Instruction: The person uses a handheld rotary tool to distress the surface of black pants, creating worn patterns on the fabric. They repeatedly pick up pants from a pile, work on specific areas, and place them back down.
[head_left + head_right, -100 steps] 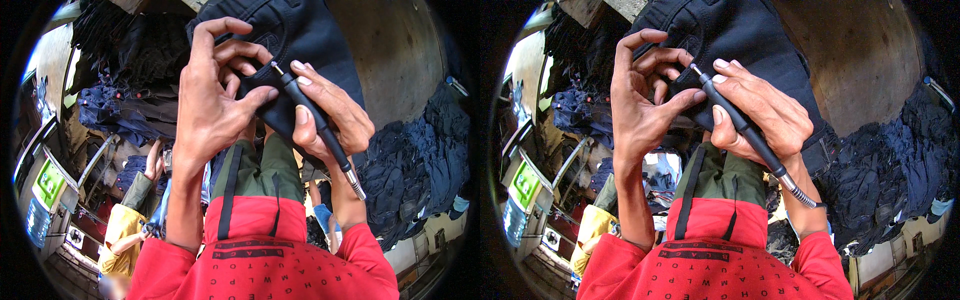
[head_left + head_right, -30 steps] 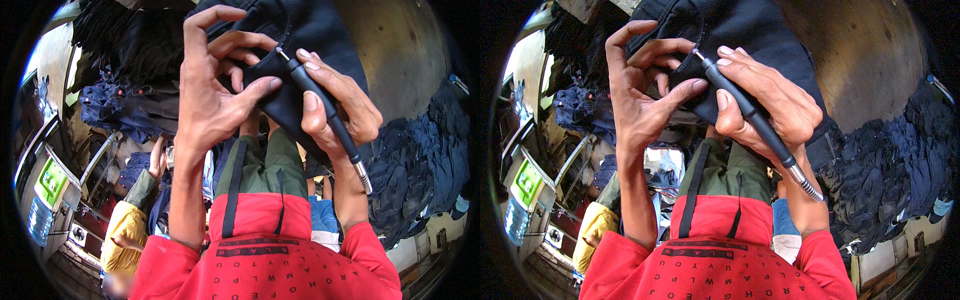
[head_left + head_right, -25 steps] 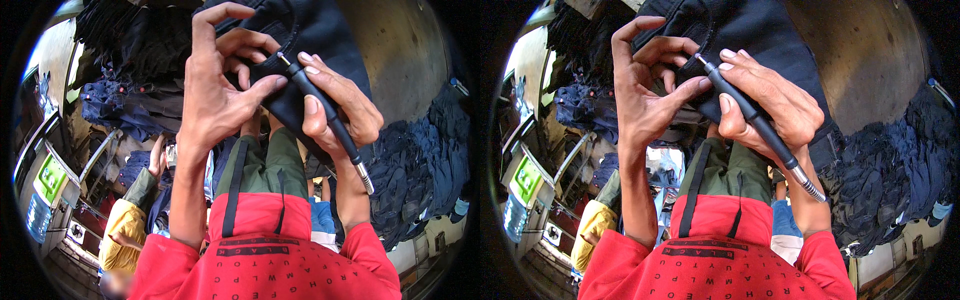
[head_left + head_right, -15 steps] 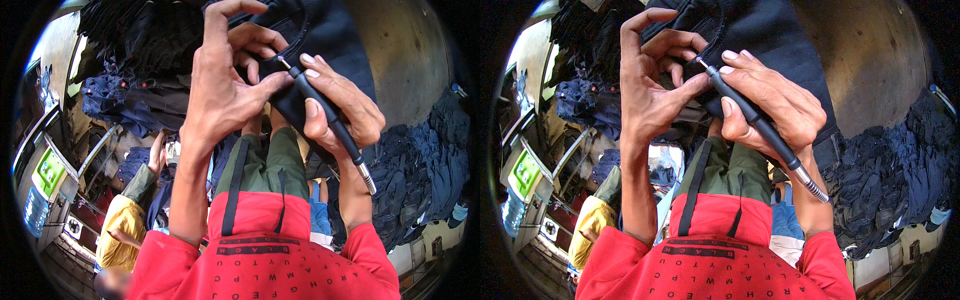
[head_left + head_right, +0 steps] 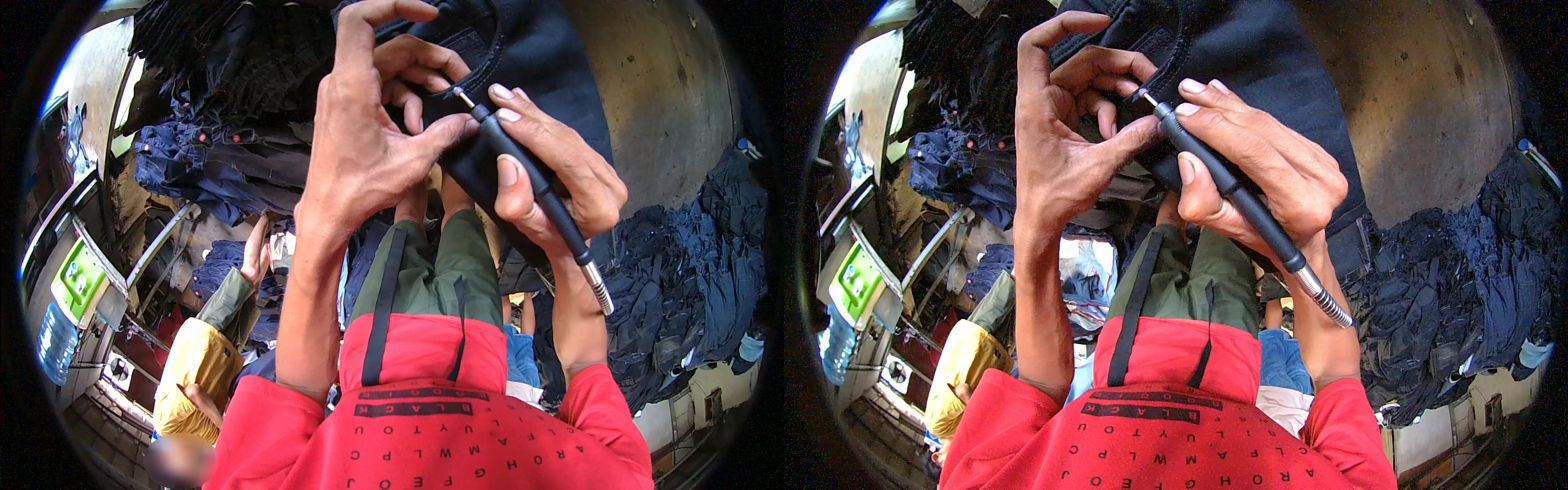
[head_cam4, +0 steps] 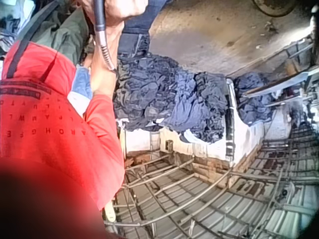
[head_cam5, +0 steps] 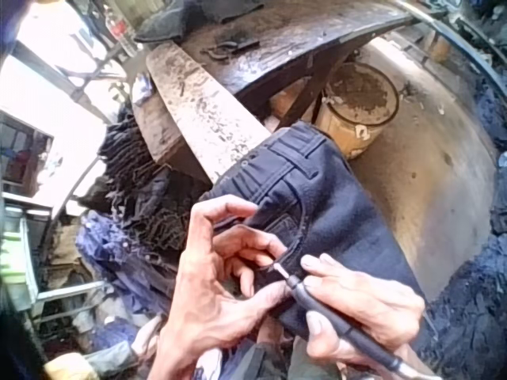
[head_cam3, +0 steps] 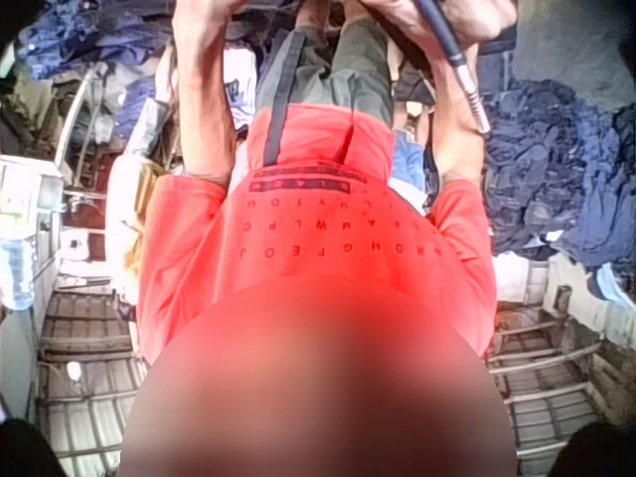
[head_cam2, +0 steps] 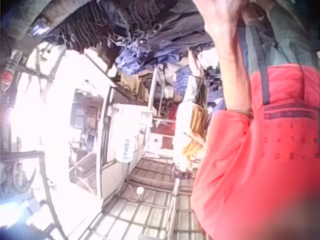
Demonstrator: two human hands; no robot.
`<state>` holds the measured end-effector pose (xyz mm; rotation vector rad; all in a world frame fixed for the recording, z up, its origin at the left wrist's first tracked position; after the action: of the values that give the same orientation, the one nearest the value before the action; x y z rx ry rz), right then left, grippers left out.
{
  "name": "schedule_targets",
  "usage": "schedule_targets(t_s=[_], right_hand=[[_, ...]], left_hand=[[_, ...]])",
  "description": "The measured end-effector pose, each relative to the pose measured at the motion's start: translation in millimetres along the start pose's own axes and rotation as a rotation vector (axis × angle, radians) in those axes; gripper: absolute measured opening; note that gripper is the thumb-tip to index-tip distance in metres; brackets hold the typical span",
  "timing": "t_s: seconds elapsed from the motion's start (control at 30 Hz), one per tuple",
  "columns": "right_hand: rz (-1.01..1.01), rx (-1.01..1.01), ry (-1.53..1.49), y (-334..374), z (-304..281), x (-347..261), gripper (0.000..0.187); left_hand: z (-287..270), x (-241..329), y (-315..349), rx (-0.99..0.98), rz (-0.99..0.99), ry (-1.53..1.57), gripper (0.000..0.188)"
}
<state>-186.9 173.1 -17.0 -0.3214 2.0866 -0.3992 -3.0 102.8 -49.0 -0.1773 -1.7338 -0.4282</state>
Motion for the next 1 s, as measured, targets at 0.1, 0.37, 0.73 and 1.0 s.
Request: schedule_targets(t_s=[0.1,0.37,0.73,1.0], right_hand=[[0.030,0.011,0.020,1.1,-1.9,1.8,0.029],[0.028,0.010,0.011,1.3,-4.2,-0.6,0.029],[0.008,0.071,0.021,14.0,-13.0,-1.4,0.026],[0.659,0.608,0.231,102.2,-96.7,-25.5,0.031]], left_hand=[[1.7,6.6,1.2,-0.003,0.012,-0.075,0.089],[6.4,1.0,-0.7,0.012,-0.148,0.144,0.088],[1.2,5.8,6.4,-0.048,0.107,0.048,0.096],[-39.1,86.2,11.1,0.368,0.115,-0.484,0.118]])
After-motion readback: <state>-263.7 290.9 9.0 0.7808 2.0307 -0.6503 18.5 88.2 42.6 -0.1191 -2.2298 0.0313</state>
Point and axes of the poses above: each hand's wrist, its own y-axis away from the middle knuckle, its own z-axis out of the palm, x = y × z, the point moved 5 cm from there along -y, towards the middle knuckle, and after that the axes turned 3 degrees about -z, right-handed, at the moved point
